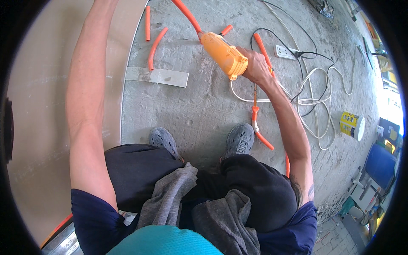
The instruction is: The person uses a heat gun to heat an orange conduit while rotating it, then bends the conduit by hand on the floor and picks up the pieces.
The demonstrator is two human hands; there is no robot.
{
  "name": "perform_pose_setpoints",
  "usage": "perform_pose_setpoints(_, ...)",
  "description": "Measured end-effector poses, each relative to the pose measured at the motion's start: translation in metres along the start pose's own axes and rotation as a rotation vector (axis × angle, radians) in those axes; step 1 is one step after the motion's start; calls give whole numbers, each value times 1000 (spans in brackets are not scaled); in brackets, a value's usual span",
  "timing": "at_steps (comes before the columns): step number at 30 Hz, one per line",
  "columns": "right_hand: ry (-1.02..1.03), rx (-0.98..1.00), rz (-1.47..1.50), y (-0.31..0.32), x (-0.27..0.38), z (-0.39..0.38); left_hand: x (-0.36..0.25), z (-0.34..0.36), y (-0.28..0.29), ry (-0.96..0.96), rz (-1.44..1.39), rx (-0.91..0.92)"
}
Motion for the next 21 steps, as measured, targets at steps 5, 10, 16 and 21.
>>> perform_pose_setpoints(5, -51, 84, -54, -13, -13, 0, 0, -5, -2, 23, 5, -74)
perform_pose_setpoints(10, -93, 107, -34, -4, -9, 1, 2, -3, 1, 0, -52, -24)
perform_pose_setpoints(16, 163, -105, 63, 7, 18, 17, -2, -10, 23, 4, -23, -59)
perform_pose_setpoints(21, 143, -86, 1, 34, 1, 2, 5, -1, 2, -18, -75, -53)
Point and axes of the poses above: each hand's wrist, its own z-axis towards the middle knuckle, its own y-axis out of the back of the hand, x = y × z, the point moved 6 cm from there along z, towards the middle knuckle, and after that the axes turned 11 degrees about x, right-handed, at the moved point
